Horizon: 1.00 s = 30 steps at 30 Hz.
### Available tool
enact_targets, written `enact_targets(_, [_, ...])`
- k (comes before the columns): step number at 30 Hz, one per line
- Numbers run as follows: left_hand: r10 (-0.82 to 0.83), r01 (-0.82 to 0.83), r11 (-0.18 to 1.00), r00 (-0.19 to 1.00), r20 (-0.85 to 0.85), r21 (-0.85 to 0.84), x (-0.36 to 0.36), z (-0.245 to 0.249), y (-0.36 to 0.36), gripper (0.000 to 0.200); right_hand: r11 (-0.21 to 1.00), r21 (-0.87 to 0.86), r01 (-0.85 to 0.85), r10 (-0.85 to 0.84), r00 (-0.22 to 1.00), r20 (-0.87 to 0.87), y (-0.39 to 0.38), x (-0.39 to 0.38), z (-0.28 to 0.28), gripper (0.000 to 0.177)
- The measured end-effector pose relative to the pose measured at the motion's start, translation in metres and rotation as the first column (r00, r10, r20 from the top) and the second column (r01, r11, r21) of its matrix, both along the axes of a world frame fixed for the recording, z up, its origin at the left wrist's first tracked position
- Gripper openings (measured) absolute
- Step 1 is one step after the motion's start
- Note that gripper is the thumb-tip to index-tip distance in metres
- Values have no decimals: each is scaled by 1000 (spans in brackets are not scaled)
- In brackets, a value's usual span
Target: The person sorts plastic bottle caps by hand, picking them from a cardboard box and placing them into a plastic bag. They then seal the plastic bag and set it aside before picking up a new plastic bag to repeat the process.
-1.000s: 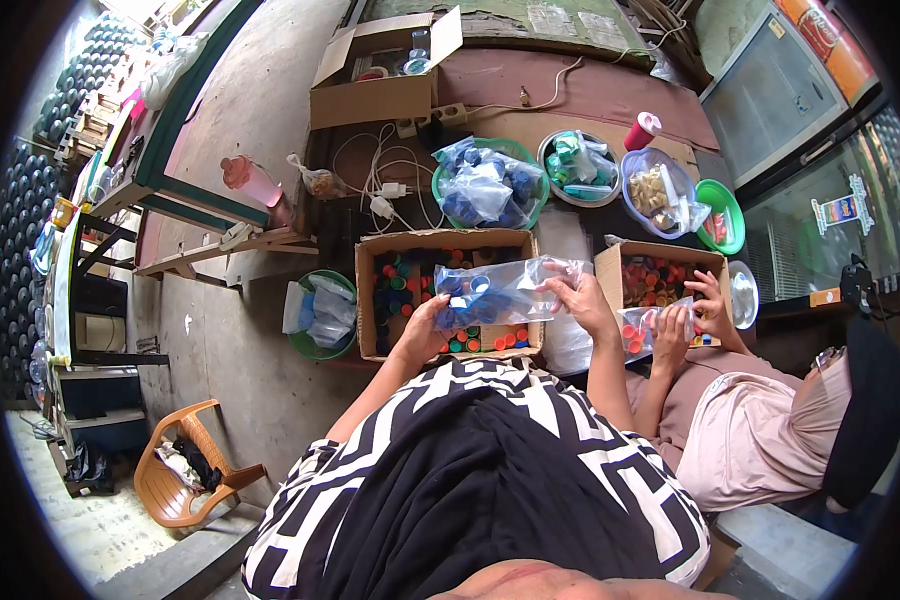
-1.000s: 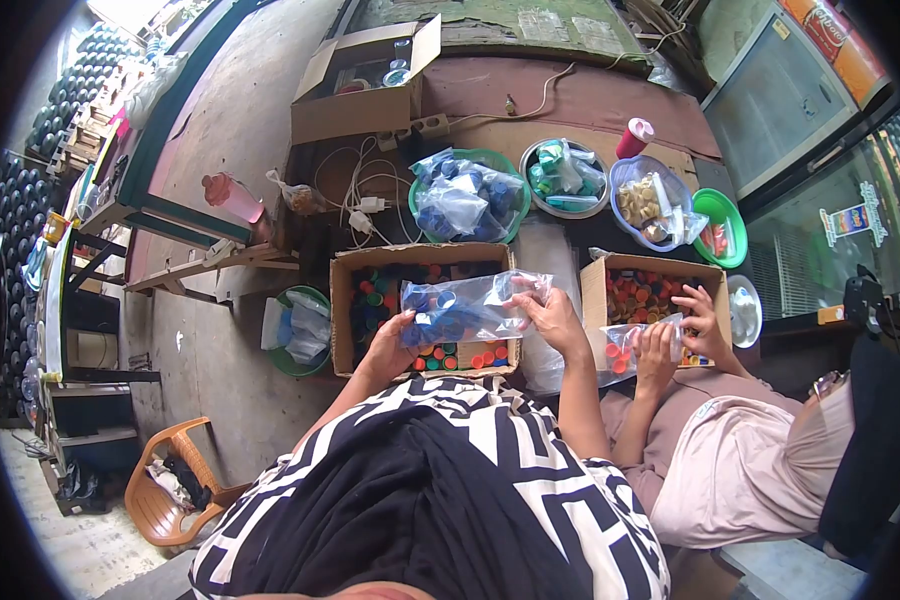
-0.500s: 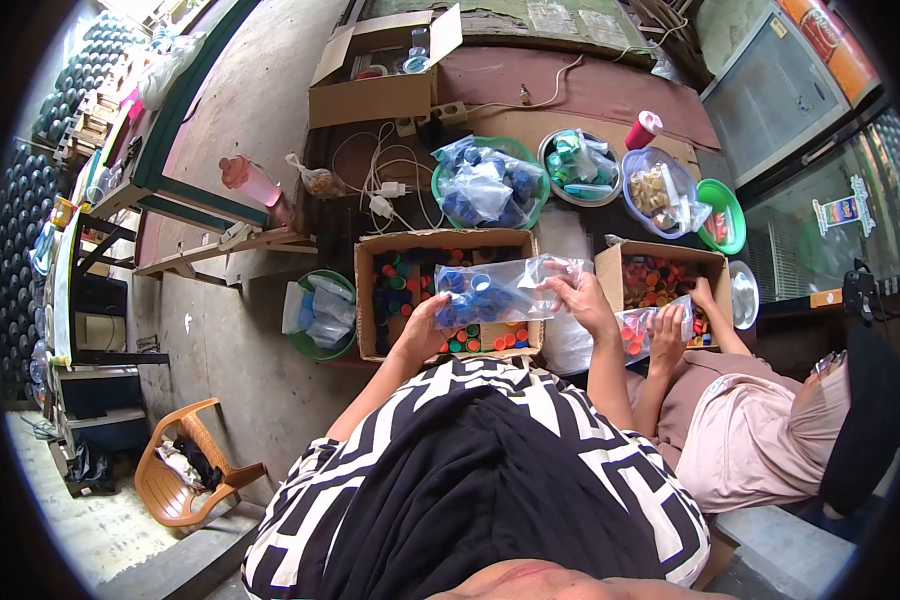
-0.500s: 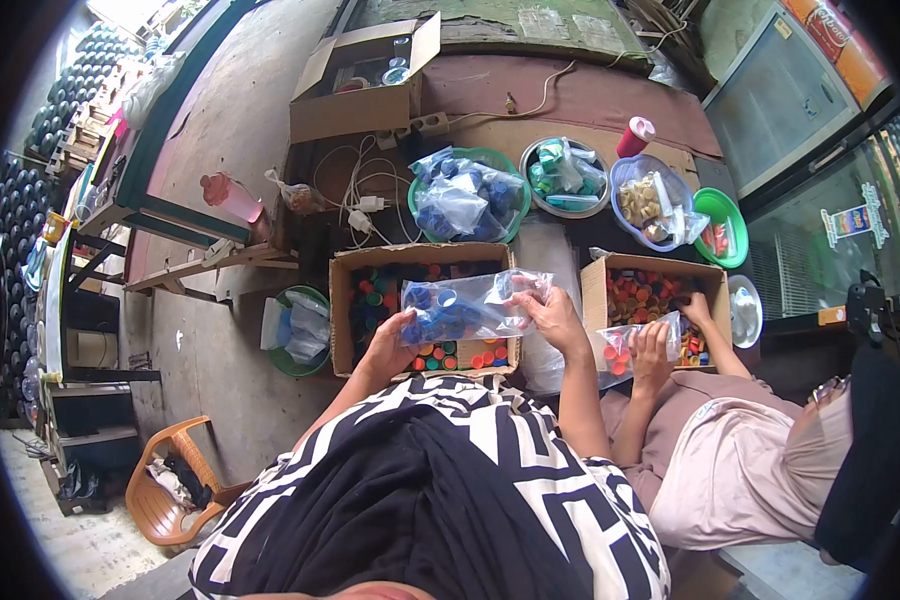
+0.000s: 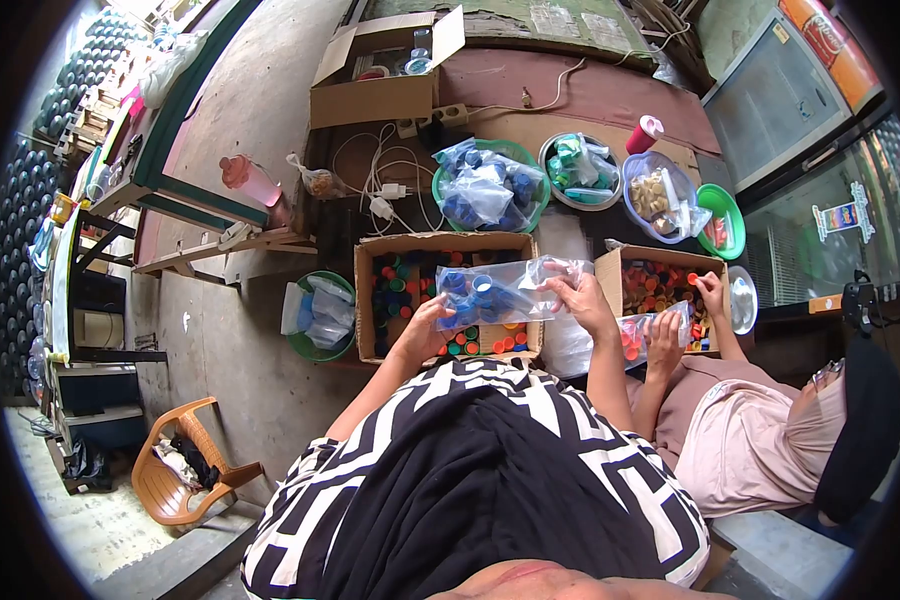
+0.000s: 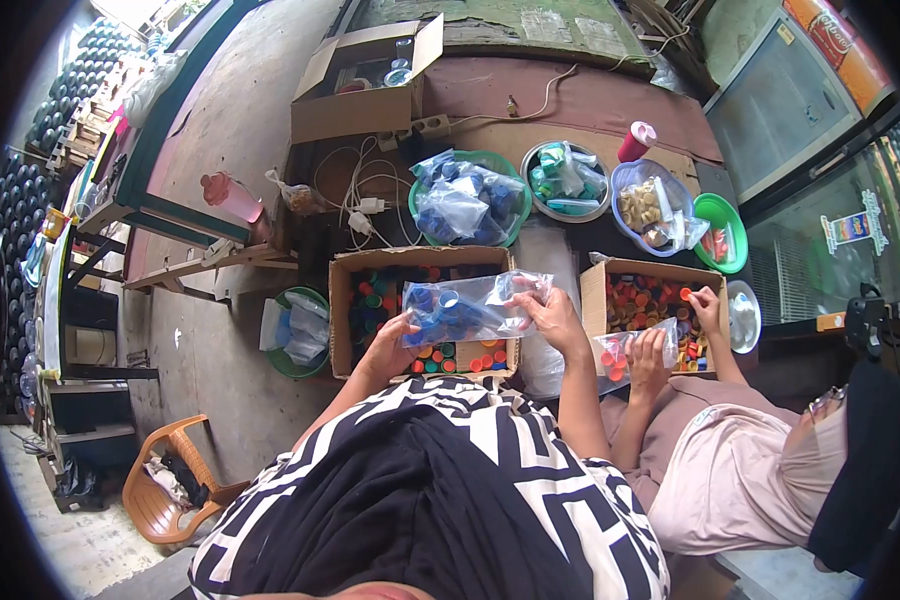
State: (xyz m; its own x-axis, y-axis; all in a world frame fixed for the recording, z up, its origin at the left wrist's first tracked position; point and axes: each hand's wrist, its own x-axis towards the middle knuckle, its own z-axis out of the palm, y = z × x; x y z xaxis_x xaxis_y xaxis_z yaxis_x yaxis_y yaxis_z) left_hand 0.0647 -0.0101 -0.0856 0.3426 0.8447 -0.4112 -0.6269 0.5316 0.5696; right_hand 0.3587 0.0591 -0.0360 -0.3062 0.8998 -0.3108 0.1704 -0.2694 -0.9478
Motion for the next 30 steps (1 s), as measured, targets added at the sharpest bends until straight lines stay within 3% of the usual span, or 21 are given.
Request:
enact_targets(4, [-22,19,999,997,76,50,0,1,2,41,1000,0,-2,2,1000,0,1,-1,0,36])
enact_targets(12, [4,-4,1000,1000,-7,21,6,7,3,45,1000,-6,-21,21,1000,-9,3,0,-4,39])
enact_targets(30, [-13,13,1000,1000,-9,11,3,5,1,49,999,8,-41,41,999,-6,2,-4,4,36])
